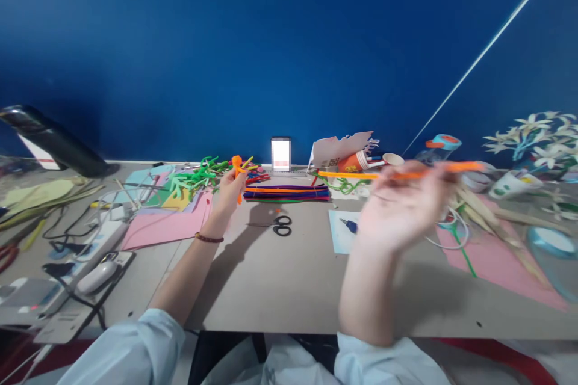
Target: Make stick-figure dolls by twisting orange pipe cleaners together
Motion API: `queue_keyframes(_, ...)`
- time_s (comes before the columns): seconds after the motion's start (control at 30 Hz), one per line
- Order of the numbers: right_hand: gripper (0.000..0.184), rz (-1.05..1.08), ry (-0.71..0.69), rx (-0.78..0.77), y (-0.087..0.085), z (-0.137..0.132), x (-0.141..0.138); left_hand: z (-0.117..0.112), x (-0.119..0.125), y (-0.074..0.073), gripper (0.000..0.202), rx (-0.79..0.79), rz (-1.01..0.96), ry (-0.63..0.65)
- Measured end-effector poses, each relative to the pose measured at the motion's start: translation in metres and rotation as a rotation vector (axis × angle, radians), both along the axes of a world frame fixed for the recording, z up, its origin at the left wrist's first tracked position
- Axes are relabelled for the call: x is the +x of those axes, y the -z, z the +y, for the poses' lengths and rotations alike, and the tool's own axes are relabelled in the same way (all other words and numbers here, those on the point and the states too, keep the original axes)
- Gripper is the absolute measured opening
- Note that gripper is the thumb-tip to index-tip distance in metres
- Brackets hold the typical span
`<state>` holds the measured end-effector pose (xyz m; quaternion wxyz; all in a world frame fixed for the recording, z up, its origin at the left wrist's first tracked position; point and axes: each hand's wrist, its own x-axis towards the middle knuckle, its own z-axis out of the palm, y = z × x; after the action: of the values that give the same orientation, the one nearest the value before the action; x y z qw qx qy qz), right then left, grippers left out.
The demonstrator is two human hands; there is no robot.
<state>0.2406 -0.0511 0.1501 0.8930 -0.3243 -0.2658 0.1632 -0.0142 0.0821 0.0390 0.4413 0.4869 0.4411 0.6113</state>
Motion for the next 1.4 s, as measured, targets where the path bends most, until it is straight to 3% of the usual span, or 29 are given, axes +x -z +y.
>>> queue_keyframes(0.1, 0.012, 0.138, -0.102, -0.030, 0.009, 0.047, -0.022, -0.025, 0.030, -0.011, 0.027, -0.008, -0.081, 0.206)
queue_keyframes(0.23, 0.022, 0.227, -0.306, -0.171, 0.044, 0.088, -0.029, -0.060, 0.060, -0.016, 0.032, -0.050, -0.003, 0.374)
queue_keyframes(0.37, 0.027, 0.239, -0.391, -0.251, 0.066, 0.098, -0.031, -0.086, 0.077, -0.015, 0.033, 0.016, 0.024, 0.486)
queue_keyframes(0.5, 0.024, 0.186, -0.262, -0.231, 0.064, 0.096, -0.041, -0.105, 0.085, -0.013, 0.031, 0.080, 0.104, 0.565)
queue_keyframes(0.63, 0.020, -0.064, -0.051, -0.225, 0.063, 0.095, -0.052, -0.119, 0.090, -0.007, 0.029, 0.250, 0.292, 0.497)
queue_keyframes(0.8, 0.019, -0.435, 0.142, -0.275, 0.074, 0.099, -0.057, -0.121, 0.091, 0.007, 0.028, 0.438, 0.528, 0.305)
queue_keyframes(1.0, 0.021, -0.813, 0.362, -0.502, 0.088, 0.102, -0.052, -0.117, 0.088, 0.023, 0.010, 0.732, 0.884, 0.175)
queue_keyframes(1.17, 0.026, -0.983, 0.390, -0.662, 0.097, 0.106, -0.049, -0.115, 0.088, 0.024, 0.018, 0.772, 1.006, 0.180)
queue_keyframes(1.4, 0.028, -1.159, 0.294, -0.855, 0.096, 0.106, -0.052, -0.092, 0.073, 0.008, 0.017, 0.646, 0.877, 0.102)
